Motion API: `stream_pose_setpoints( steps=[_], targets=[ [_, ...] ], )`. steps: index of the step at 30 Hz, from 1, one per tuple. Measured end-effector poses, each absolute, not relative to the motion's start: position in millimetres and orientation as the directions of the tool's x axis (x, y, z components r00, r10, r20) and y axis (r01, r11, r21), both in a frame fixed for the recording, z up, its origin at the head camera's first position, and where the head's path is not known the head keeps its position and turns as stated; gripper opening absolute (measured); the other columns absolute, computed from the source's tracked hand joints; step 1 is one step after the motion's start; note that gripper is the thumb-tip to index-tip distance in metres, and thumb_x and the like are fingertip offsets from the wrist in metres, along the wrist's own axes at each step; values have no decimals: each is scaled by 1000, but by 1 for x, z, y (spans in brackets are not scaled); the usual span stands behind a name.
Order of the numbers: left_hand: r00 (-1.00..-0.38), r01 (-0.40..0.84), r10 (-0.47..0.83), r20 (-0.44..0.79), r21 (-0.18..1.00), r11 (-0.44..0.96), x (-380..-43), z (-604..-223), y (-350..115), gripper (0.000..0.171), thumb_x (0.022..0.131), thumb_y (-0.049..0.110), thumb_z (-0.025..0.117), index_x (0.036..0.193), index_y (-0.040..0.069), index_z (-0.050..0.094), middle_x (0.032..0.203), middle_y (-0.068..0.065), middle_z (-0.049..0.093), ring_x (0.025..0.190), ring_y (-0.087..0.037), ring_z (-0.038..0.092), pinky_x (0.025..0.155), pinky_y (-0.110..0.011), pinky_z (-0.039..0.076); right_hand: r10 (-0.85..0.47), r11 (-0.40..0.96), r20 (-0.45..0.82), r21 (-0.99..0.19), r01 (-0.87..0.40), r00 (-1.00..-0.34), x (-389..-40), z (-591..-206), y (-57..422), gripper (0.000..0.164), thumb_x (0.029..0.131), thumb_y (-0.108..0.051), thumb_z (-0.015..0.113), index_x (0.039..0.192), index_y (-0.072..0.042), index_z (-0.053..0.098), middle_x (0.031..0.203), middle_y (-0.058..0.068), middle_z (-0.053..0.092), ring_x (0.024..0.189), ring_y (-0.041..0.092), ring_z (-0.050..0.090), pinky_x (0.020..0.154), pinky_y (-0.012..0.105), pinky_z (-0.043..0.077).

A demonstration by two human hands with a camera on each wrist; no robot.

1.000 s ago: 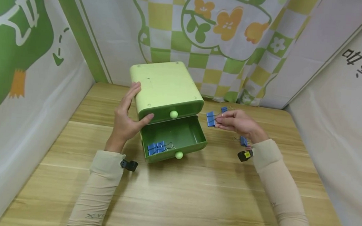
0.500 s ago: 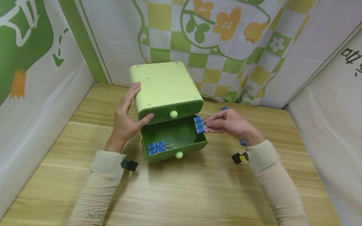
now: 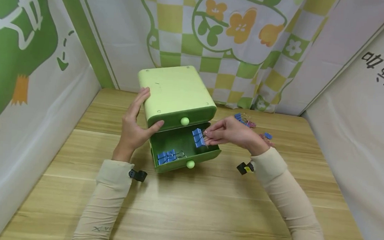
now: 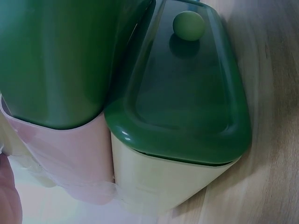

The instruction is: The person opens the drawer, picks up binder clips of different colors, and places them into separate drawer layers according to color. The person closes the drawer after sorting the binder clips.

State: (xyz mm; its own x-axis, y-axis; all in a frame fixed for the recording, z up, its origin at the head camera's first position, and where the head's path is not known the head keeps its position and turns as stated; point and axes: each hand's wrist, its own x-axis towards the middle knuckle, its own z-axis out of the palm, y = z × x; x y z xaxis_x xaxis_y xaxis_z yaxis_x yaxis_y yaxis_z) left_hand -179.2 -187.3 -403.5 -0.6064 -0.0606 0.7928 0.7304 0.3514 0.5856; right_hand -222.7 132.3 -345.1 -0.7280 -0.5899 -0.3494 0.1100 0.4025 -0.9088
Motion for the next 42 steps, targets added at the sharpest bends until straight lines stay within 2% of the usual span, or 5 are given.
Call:
stream_pose_setpoints(
  steps=[10, 24, 38, 41, 42],
  targets=[
    [-614, 727, -64, 787, 594, 345, -178, -401, -187, 81, 76, 19, 79, 147, -9, 53, 160, -23, 50, 158, -38, 37, 134, -41, 30, -622, 461, -378, -885, 70, -686, -219, -350, 110, 25, 105, -1, 59, 126, 10, 70, 111, 22, 80, 97, 20, 80, 90, 33, 67],
    [-605, 725, -62, 794, 582, 368, -197, -425, -195, 87, 74, 24, 81, 150, -8, 51, 163, -21, 48, 159, -36, 36, 135, -43, 29, -669, 519, -392, -854, -19, -632, -217, -362, 89, 26, 106, 3, 53, 125, 13, 69, 112, 24, 78, 92, 18, 79, 88, 32, 67],
    [-598, 739, -51, 800, 575, 351, -199, -428, -199, 89, 73, 30, 83, 152, 1, 53, 163, -13, 50, 159, -30, 38, 133, -41, 32, -697, 566, -385, -813, -135, -604, -212, -368, 72, 27, 107, 3, 50, 122, 14, 71, 109, 22, 79, 91, 17, 79, 86, 30, 67],
    [-595, 741, -52, 802, 572, 352, -200, -427, -199, 88, 75, 32, 83, 152, 2, 54, 163, -13, 51, 159, -30, 38, 133, -42, 32, -702, 603, -368, -763, -234, -610, -209, -365, 69, 25, 107, 1, 53, 103, 9, 77, 90, 11, 78, 80, 10, 73, 77, 23, 64],
    [-593, 741, -52, 803, 570, 354, -200, -427, -199, 87, 76, 34, 83, 152, 2, 54, 163, -13, 51, 159, -30, 38, 133, -42, 32, -705, 618, -361, -734, -280, -611, -208, -363, 67, 28, 107, 0, 54, 91, 6, 76, 80, 6, 73, 72, 8, 67, 71, 20, 59]
  ],
)
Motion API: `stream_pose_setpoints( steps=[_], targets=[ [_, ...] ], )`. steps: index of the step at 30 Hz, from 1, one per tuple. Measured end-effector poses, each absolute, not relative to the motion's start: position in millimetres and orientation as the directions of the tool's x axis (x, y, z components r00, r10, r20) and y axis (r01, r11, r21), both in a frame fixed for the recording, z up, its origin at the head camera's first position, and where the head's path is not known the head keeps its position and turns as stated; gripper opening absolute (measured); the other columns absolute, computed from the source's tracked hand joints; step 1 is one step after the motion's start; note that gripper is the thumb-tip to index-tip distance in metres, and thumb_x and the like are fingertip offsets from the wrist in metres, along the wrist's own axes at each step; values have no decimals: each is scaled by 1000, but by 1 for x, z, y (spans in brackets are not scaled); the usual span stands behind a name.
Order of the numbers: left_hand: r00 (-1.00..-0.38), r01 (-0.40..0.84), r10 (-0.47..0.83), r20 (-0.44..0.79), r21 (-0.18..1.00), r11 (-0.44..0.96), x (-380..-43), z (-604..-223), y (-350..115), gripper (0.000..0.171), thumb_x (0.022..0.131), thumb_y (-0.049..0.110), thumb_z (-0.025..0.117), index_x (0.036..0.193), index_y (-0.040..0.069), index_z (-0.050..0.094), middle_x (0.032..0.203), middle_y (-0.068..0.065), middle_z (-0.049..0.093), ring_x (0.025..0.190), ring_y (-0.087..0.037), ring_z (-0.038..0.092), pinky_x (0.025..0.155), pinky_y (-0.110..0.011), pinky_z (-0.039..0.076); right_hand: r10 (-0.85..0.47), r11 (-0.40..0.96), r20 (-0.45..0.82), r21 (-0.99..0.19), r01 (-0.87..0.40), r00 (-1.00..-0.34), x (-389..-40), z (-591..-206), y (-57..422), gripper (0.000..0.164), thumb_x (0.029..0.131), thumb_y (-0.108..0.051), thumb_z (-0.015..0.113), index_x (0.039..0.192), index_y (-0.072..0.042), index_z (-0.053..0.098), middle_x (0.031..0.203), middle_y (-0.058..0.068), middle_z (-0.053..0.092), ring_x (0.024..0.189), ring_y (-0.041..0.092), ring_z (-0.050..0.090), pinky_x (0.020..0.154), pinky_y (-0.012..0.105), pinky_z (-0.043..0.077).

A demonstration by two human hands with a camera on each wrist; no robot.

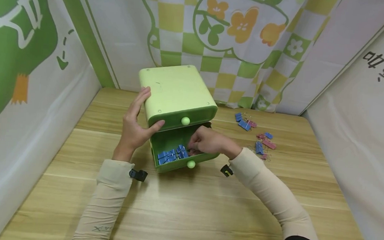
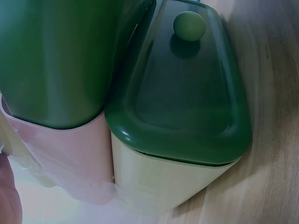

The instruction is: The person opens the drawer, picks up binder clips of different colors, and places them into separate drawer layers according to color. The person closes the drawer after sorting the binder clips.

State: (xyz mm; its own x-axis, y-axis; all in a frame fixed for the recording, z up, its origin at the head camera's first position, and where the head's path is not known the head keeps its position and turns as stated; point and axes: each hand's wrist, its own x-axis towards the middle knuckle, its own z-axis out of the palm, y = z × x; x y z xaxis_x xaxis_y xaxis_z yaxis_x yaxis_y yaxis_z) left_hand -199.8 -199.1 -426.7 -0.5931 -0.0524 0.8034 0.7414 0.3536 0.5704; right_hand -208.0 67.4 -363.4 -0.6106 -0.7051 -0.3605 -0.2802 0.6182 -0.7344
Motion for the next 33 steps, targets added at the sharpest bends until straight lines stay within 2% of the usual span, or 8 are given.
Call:
stream_pose_setpoints(
  steps=[3, 6, 8, 14, 21, 26, 29, 33],
  targets=[
    [-587, 745, -54, 808, 565, 354, -200, -426, -199, 87, 78, 39, 84, 151, 2, 54, 162, -13, 51, 158, -31, 39, 133, -43, 32, -703, 667, -332, -615, -420, -629, -202, -360, 62, 45, 106, 0, 52, 61, -9, 55, 60, -4, 44, 55, 7, 38, 56, 20, 35],
    [-583, 748, -53, 811, 562, 353, -200, -424, -198, 86, 79, 40, 83, 151, 2, 54, 162, -13, 51, 158, -31, 39, 133, -44, 32, -665, 723, -317, -498, -479, -676, -194, -354, 58, 51, 100, 5, 47, 57, -18, 35, 59, -6, 24, 55, 10, 20, 53, 24, 22],
    [-585, 747, -52, 809, 563, 353, -199, -423, -198, 86, 79, 37, 82, 151, 2, 54, 163, -13, 51, 158, -30, 39, 133, -44, 32, -634, 756, -309, -442, -483, -709, -189, -351, 57, 50, 97, 8, 44, 57, -19, 32, 58, -6, 22, 54, 11, 18, 51, 24, 21],
    [-597, 740, -56, 800, 576, 347, -199, -424, -198, 86, 76, 32, 83, 151, 1, 54, 163, -13, 51, 158, -30, 39, 133, -44, 32, -602, 787, -276, -359, -501, -749, -183, -346, 58, 46, 97, 7, 46, 59, -18, 37, 58, -5, 29, 54, 11, 30, 50, 23, 28],
    [-603, 737, -58, 796, 583, 342, -200, -426, -199, 88, 73, 30, 84, 151, 1, 54, 163, -13, 51, 158, -30, 39, 133, -43, 31, -628, 752, -188, -395, -527, -756, -183, -340, 76, 49, 98, 4, 53, 56, -18, 37, 55, -6, 31, 52, 9, 33, 59, 26, 33],
    [-601, 736, -55, 797, 579, 352, -199, -425, -198, 88, 75, 33, 83, 152, 1, 54, 163, -12, 51, 159, -30, 38, 133, -43, 32, -600, 746, -145, -455, -486, -786, -180, -326, 97, 28, 102, -9, 65, 75, -4, 74, 64, 0, 64, 53, 8, 48, 60, 24, 45],
    [-598, 735, -56, 799, 575, 358, -200, -425, -198, 88, 75, 34, 82, 152, 2, 53, 163, -12, 51, 159, -30, 38, 133, -45, 32, -568, 755, -107, -464, -464, -816, -180, -316, 112, 22, 100, -14, 71, 83, -2, 78, 69, 4, 69, 54, 9, 47, 55, 24, 43],
    [-596, 737, -60, 801, 575, 356, -200, -426, -197, 89, 73, 32, 83, 151, 1, 54, 163, -13, 51, 158, -30, 39, 133, -47, 33, -503, 792, -47, -424, -438, -863, -181, -305, 131, 19, 97, -19, 76, 88, -4, 81, 78, 6, 78, 65, 12, 64, 86, 41, 56]
  ],
)
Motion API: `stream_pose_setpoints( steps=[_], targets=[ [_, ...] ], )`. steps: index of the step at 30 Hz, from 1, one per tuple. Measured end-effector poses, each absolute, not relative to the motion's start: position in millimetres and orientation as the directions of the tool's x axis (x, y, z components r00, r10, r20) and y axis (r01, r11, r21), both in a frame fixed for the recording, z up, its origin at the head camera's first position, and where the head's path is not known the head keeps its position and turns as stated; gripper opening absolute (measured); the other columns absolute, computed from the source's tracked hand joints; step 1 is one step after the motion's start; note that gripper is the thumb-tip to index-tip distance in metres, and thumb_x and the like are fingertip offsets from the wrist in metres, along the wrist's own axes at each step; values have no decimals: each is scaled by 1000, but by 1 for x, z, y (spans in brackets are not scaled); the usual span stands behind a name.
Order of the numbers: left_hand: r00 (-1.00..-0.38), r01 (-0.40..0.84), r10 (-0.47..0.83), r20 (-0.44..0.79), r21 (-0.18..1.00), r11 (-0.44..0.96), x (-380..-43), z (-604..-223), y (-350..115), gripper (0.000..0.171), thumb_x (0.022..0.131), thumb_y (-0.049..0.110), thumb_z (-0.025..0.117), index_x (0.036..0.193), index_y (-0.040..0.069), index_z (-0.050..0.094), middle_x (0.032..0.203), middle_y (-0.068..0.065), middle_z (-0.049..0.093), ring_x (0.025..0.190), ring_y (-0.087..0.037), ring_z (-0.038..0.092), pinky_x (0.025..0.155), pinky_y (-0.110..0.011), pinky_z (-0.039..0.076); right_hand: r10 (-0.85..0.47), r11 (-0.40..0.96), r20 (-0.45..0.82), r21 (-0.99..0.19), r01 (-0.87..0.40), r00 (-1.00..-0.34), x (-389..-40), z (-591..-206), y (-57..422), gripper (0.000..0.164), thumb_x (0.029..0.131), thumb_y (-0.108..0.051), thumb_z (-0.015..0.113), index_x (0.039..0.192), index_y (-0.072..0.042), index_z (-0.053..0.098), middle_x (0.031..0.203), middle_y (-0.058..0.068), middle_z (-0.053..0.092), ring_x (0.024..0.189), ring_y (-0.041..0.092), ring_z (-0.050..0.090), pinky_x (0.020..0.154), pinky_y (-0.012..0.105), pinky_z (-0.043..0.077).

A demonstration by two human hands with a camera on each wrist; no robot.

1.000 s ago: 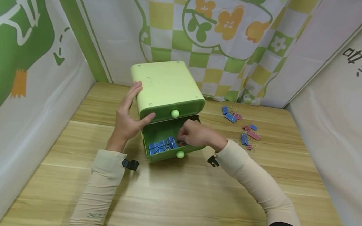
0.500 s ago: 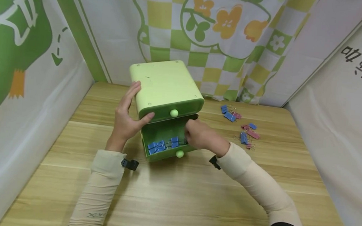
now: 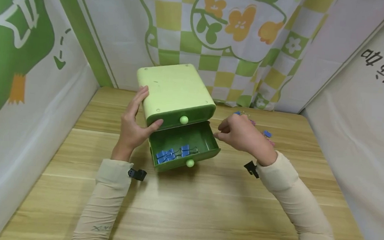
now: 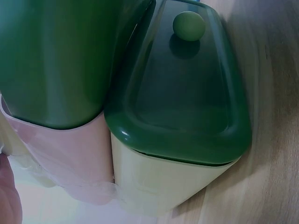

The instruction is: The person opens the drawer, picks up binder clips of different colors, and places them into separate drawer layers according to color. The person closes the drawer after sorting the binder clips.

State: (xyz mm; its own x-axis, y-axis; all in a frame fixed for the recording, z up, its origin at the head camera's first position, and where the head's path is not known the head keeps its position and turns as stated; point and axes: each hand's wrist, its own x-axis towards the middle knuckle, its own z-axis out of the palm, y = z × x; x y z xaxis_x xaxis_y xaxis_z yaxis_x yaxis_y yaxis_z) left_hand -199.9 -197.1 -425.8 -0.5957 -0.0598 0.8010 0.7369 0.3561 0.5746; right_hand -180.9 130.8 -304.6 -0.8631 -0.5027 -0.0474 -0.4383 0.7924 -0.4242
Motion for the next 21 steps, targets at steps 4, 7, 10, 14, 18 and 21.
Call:
stream_pose_setpoints(
  steps=[4, 7, 10, 14, 18, 21],
  targets=[
    [-598, 736, -64, 799, 578, 353, -200, -427, -198, 89, 72, 29, 83, 151, -1, 53, 163, -14, 50, 159, -31, 38, 133, -45, 32, -435, 828, -23, -402, -390, -900, -185, -300, 148, 23, 96, -21, 76, 106, -1, 82, 101, 13, 83, 94, 26, 80, 113, 56, 52],
    [-595, 735, -67, 801, 576, 358, -199, -425, -196, 89, 73, 27, 82, 150, -5, 52, 162, -18, 50, 158, -34, 38, 134, -44, 31, -388, 851, -31, -395, -345, -921, -189, -302, 163, 26, 98, -22, 74, 106, 2, 81, 104, 17, 82, 95, 30, 79, 98, 51, 62],
    [-593, 736, -67, 802, 574, 358, -191, -417, -192, 86, 75, 25, 80, 148, -9, 52, 161, -22, 50, 158, -37, 38, 134, -44, 30, -346, 871, -37, -383, -307, -937, -193, -307, 177, 24, 99, -20, 73, 86, 0, 78, 80, 12, 77, 68, 22, 70, 77, 40, 61],
    [-593, 736, -67, 802, 574, 359, -186, -411, -189, 85, 75, 23, 78, 148, -11, 51, 161, -24, 49, 158, -38, 37, 134, -44, 30, -303, 896, -45, -354, -269, -952, -199, -319, 194, 38, 98, -17, 72, 62, -10, 62, 55, -4, 51, 50, 10, 40, 59, 28, 40],
    [-595, 733, -70, 800, 577, 362, -194, -420, -193, 86, 74, 24, 80, 149, -9, 51, 162, -22, 49, 158, -36, 37, 134, -44, 31, -249, 916, -100, -347, -201, -963, -205, -331, 209, 50, 98, -14, 70, 54, -15, 46, 51, -7, 34, 48, 8, 29, 51, 23, 32],
    [-598, 732, -72, 798, 580, 358, -198, -425, -196, 87, 73, 26, 82, 149, -6, 52, 162, -19, 50, 158, -35, 38, 134, -44, 31, -215, 923, -147, -354, -152, -965, -209, -340, 218, 51, 98, -13, 70, 52, -14, 47, 51, -7, 35, 47, 8, 29, 49, 21, 32]
  ],
)
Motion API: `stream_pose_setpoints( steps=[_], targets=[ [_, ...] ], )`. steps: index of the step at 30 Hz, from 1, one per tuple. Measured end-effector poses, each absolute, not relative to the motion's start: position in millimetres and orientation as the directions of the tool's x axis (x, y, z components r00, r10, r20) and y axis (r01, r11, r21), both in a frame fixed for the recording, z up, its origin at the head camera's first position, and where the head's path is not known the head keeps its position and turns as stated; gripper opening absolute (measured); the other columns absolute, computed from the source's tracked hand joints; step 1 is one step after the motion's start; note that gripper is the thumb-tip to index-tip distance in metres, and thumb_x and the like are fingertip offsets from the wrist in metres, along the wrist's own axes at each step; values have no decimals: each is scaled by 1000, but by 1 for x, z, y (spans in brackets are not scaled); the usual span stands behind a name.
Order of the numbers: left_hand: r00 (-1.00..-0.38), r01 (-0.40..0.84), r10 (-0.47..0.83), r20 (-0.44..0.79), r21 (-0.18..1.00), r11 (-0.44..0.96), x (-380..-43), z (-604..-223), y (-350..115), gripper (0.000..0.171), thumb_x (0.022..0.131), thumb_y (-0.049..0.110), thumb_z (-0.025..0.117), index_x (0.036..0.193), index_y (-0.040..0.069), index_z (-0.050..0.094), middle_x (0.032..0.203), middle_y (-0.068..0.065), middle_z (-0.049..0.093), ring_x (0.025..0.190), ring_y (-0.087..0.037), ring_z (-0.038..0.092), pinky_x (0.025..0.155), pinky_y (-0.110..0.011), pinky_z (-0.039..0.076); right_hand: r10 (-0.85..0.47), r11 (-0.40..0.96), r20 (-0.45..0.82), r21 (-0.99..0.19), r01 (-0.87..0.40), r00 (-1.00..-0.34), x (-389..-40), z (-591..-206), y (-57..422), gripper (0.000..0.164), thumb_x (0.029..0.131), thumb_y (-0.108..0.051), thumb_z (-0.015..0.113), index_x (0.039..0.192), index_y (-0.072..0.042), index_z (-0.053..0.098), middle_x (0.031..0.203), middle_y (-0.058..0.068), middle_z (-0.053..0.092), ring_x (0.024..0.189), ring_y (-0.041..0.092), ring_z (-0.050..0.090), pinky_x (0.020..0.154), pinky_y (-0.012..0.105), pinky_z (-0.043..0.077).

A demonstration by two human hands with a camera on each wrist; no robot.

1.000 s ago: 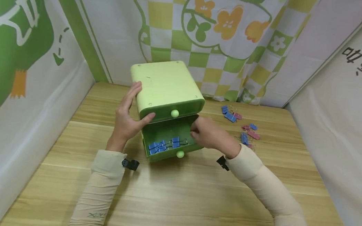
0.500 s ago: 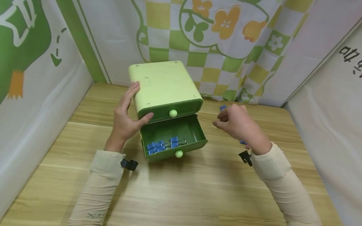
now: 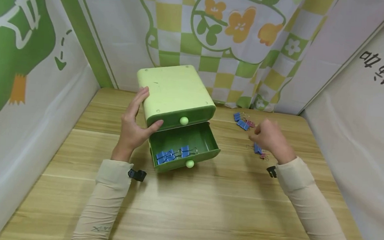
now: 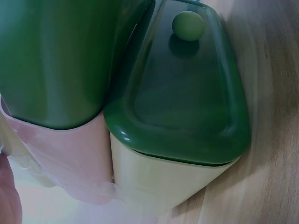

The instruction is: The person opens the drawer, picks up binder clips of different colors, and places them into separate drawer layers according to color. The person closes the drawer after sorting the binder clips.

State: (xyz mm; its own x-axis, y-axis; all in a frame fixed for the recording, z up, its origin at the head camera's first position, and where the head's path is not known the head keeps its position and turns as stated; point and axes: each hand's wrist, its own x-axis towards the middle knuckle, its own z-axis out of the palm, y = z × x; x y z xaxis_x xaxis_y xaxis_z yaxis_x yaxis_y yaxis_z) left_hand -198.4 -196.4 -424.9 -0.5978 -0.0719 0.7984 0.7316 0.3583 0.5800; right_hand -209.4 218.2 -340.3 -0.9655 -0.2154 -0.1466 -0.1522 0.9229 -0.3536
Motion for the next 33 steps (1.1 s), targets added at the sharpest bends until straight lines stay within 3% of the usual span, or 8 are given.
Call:
stream_pose_setpoints(
  steps=[2, 4, 9, 15, 23, 29, 33],
  targets=[
    [-597, 734, -69, 800, 578, 358, -200, -426, -197, 88, 73, 27, 82, 150, -4, 53, 162, -17, 50, 158, -34, 38, 133, -44, 31, -193, 923, -167, -364, -122, -967, -213, -347, 225, 45, 98, -11, 70, 54, -10, 60, 49, -6, 45, 45, 8, 35, 48, 21, 38],
    [-594, 737, -64, 802, 574, 356, -200, -427, -198, 89, 73, 29, 82, 150, -2, 53, 162, -16, 51, 158, -33, 39, 133, -43, 31, -176, 925, -179, -365, -101, -968, -216, -353, 230, 43, 97, -10, 70, 54, -9, 63, 47, -6, 48, 44, 7, 37, 46, 21, 39],
    [-591, 743, -60, 805, 572, 348, -198, -428, -198, 88, 73, 31, 82, 151, -1, 54, 162, -15, 51, 158, -32, 39, 133, -42, 32, -134, 945, -198, -321, -65, -971, -227, -370, 240, 55, 95, -10, 67, 48, -18, 39, 45, -10, 29, 43, 6, 26, 46, 21, 32],
    [-591, 742, -63, 804, 572, 349, -198, -427, -198, 89, 72, 29, 83, 151, -2, 53, 163, -15, 51, 158, -32, 38, 133, -41, 31, -110, 956, -184, -289, -54, -977, -241, -394, 248, 55, 95, -11, 69, 51, -19, 36, 47, -8, 29, 43, 7, 28, 46, 23, 35],
    [-588, 744, -63, 807, 569, 351, -200, -429, -199, 90, 72, 28, 83, 151, -3, 53, 162, -17, 50, 158, -33, 38, 134, -41, 31, -124, 974, -119, -204, -98, -985, -251, -425, 246, 34, 89, -11, 78, 63, -7, 56, 72, 10, 63, 59, 19, 53, 55, 33, 51],
    [-597, 740, -59, 800, 577, 346, -198, -427, -198, 89, 73, 28, 83, 152, 0, 53, 163, -14, 50, 159, -30, 38, 134, -41, 31, -107, 987, -110, -129, -92, -988, -253, -434, 241, 8, 89, 4, 64, 82, 7, 67, 94, 28, 72, 73, 32, 67, 63, 46, 63],
    [-595, 740, -60, 801, 576, 347, -198, -427, -198, 89, 73, 28, 83, 152, 0, 53, 163, -14, 50, 159, -31, 38, 134, -41, 31, -102, 990, -100, -111, -91, -990, -254, -434, 240, 10, 90, 6, 64, 97, 11, 70, 106, 34, 73, 86, 42, 73, 72, 53, 65]
  ],
)
